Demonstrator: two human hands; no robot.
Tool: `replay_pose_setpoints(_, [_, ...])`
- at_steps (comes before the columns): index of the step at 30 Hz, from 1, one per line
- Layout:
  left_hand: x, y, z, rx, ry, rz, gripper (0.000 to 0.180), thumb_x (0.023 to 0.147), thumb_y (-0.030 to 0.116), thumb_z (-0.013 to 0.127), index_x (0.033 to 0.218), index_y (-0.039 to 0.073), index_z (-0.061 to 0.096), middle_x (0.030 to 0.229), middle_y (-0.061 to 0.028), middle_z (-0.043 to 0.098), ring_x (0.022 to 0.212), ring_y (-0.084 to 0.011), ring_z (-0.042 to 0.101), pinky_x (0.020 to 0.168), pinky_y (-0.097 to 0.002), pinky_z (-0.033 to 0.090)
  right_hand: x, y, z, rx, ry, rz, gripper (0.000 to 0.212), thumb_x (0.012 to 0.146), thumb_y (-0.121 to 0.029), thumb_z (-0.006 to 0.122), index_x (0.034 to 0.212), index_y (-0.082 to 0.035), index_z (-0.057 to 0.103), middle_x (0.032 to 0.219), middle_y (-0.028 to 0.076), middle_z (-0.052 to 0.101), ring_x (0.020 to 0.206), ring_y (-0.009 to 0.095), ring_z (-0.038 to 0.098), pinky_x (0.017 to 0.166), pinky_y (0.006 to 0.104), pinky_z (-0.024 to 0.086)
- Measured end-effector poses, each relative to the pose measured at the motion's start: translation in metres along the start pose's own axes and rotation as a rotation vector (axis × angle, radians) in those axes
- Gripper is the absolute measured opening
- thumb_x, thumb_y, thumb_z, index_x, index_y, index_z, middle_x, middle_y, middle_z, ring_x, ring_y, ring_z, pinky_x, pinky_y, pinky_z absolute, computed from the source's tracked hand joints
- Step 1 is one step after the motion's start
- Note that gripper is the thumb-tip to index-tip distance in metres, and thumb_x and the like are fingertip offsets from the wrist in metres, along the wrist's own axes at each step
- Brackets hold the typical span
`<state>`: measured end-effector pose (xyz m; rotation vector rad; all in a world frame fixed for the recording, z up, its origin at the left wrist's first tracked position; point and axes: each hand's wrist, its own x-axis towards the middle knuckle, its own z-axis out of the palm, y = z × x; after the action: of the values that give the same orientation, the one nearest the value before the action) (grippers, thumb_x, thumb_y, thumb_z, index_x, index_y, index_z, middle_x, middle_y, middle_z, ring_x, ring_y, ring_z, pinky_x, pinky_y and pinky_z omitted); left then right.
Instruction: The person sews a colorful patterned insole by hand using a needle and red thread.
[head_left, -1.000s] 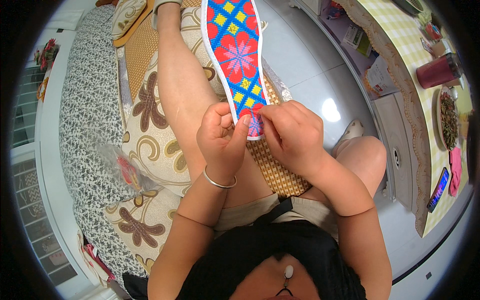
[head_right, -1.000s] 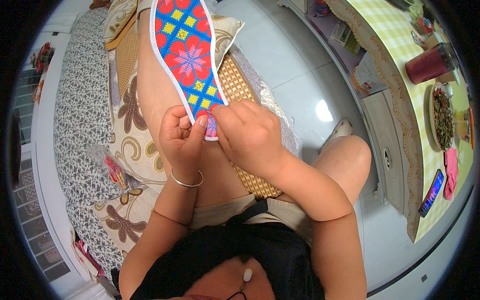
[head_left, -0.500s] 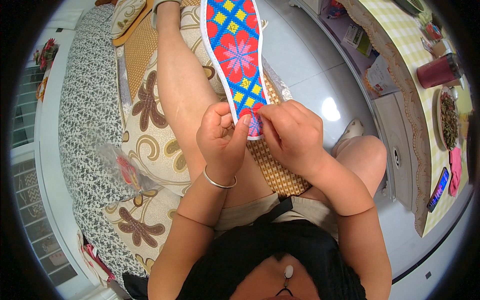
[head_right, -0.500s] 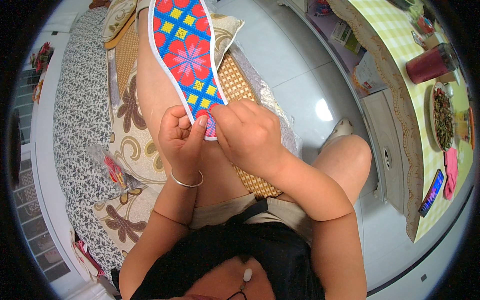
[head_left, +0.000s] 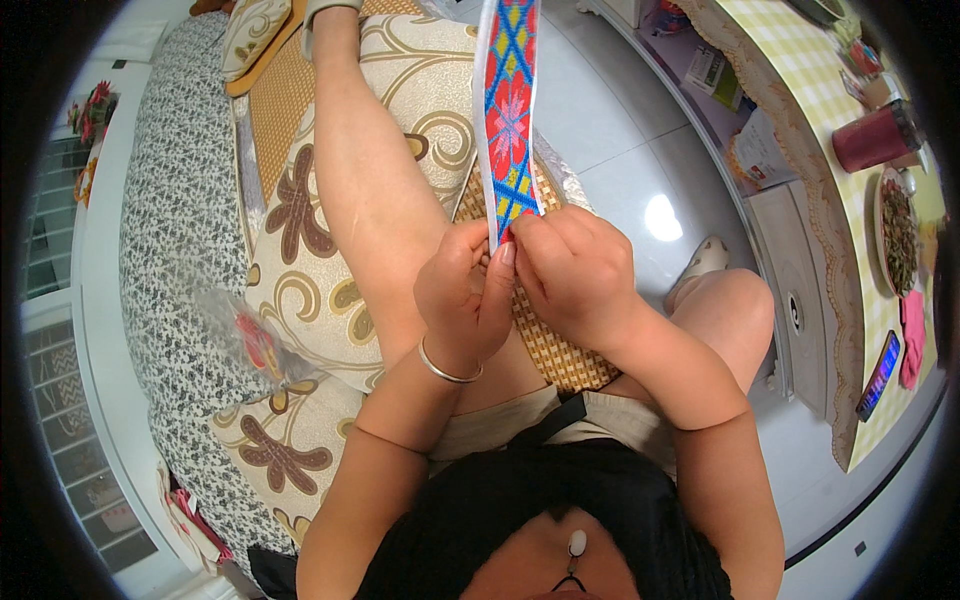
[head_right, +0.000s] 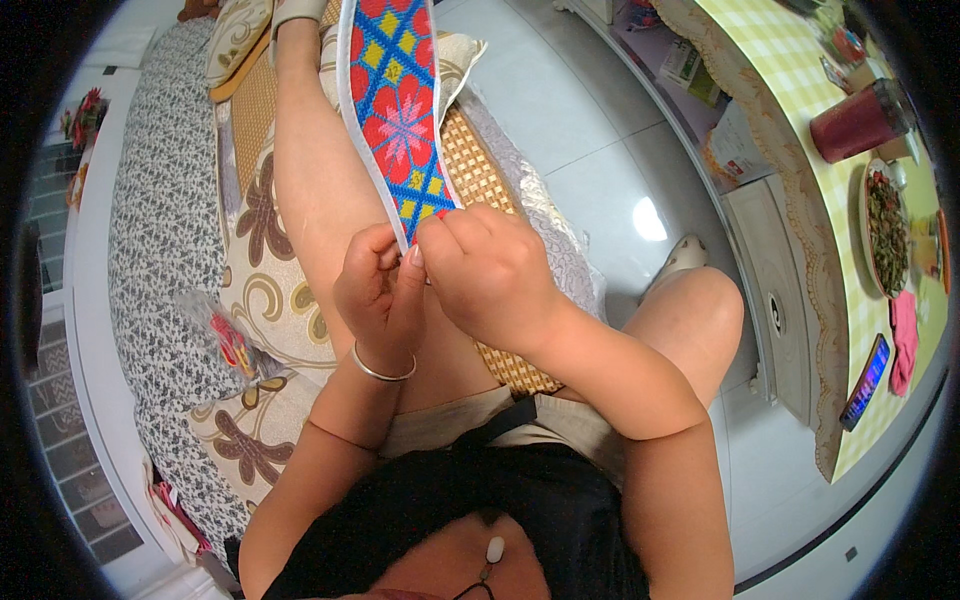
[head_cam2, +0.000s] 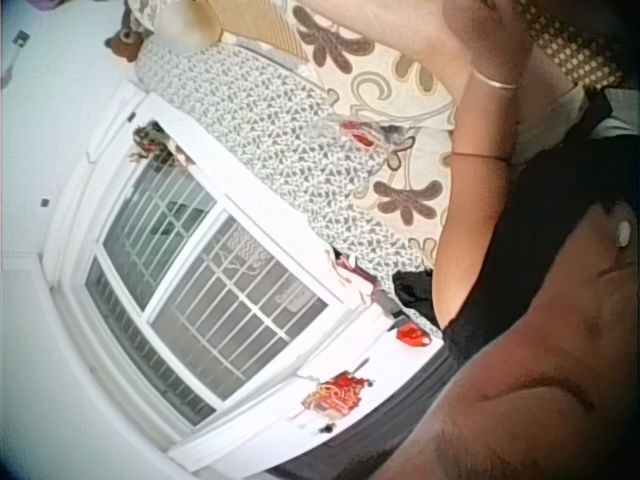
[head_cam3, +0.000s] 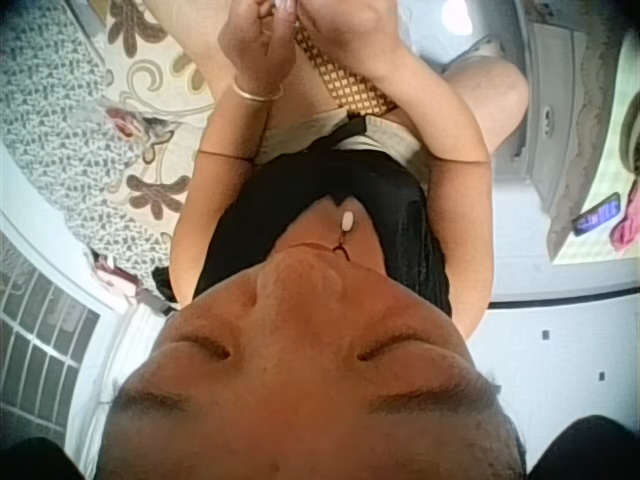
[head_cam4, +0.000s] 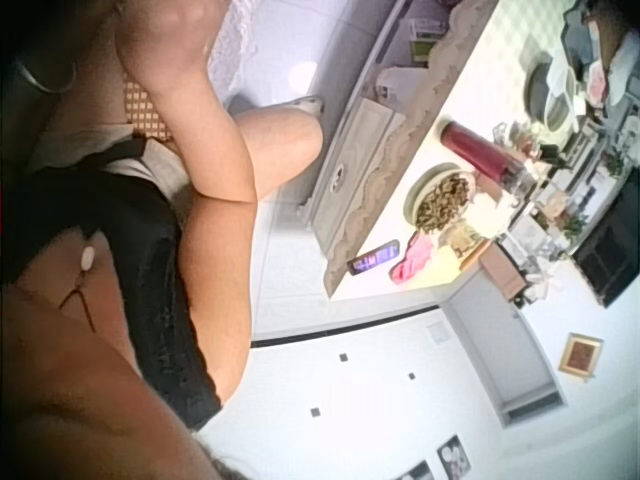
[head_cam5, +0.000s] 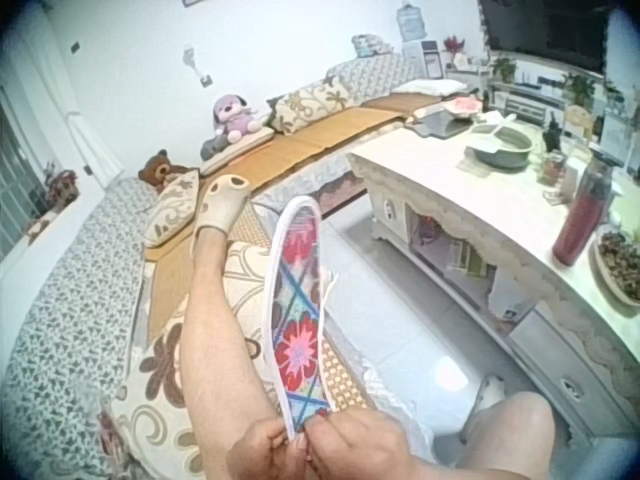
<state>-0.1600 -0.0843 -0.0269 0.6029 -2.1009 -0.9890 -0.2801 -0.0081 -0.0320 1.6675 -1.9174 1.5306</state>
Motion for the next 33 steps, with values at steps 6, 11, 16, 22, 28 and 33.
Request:
replay_pose_setpoints(6, [0.003, 0.002, 0.002, -0.183, 0.105, -0.086, 0.012, 0.087, 0.001, 0.059, 0.098, -0.005, 0.055, 0.084, -0.0114, 0.066, 0.071, -0.0092, 0.061, 0.062, -0.0207, 0.048, -0.002, 0.001, 0.005, 0.039, 0.086, 0.058, 0.013, 0.072, -0.007, 0.064, 0.068, -0.008, 0.051, 0.060, 0.007, 0.049, 0.054, 0.024, 0.054, 0.047, 0.0344, 0.044])
replay_pose_setpoints(11, [-0.003, -0.001, 0.002, -0.178, 0.034, -0.059, 0.015, 0.088, 0.000, 0.057, 0.101, -0.007, 0.052, 0.091, -0.0121, 0.065, 0.077, -0.0107, 0.061, 0.067, -0.0218, 0.049, -0.002, 0.000, 0.000, 0.062, 0.059, 0.056, 0.007, 0.073, -0.007, 0.065, 0.074, -0.006, 0.058, 0.066, 0.009, 0.055, 0.060, 0.024, 0.056, 0.051, 0.0333, 0.046])
replay_pose_setpoints(16, [0.013, 0.006, -0.006, -0.681, 0.118, -0.266, 0.020, 0.087, 0.000, 0.058, 0.105, -0.005, 0.050, 0.097, -0.0140, 0.064, 0.086, -0.0154, 0.062, 0.078, -0.0266, 0.050, 0.016, 0.017, -0.018, 0.264, 0.242, 0.291, 0.007, 0.077, -0.006, 0.066, 0.084, -0.003, 0.063, 0.075, 0.008, 0.062, 0.069, 0.017, 0.059, 0.065, 0.0274, 0.047])
replay_pose_setpoints(22, [0.013, -0.007, -0.003, -0.901, -0.040, -0.342, 0.018, 0.085, -0.001, 0.059, 0.101, -0.003, 0.053, 0.097, -0.0106, 0.063, 0.088, -0.0130, 0.060, 0.082, -0.0274, 0.049, 0.002, 0.026, -0.006, 1.365, -0.155, 1.122, 0.011, 0.084, -0.005, 0.062, 0.091, 0.003, 0.065, 0.086, 0.006, 0.067, 0.072, 0.008, 0.059, 0.066, 0.0215, 0.048])
replay_pose_setpoints(28, [0.013, -0.012, -0.006, -0.905, -0.105, -0.367, 0.016, 0.084, -0.003, 0.059, 0.099, -0.002, 0.054, 0.095, -0.0088, 0.064, 0.086, -0.0116, 0.060, 0.079, -0.0254, 0.049, -0.001, 0.019, 0.008, 1.766, -0.096, 1.226, 0.016, 0.087, -0.006, 0.056, 0.098, 0.004, 0.062, 0.086, 0.008, 0.066, 0.069, 0.010, 0.062, 0.058, 0.0183, 0.048])
replay_pose_setpoints(33, [0.012, -0.006, -0.004, -0.942, -0.121, -0.374, 0.015, 0.085, -0.003, 0.058, 0.099, -0.002, 0.054, 0.096, -0.0107, 0.065, 0.085, -0.0129, 0.062, 0.078, -0.0256, 0.051, -0.005, 0.059, 0.020, 1.794, 0.259, 1.273, 0.012, 0.088, -0.005, 0.053, 0.091, 0.005, 0.059, 0.093, 0.015, 0.063, 0.077, 0.014, 0.061, 0.052, 0.0192, 0.047])
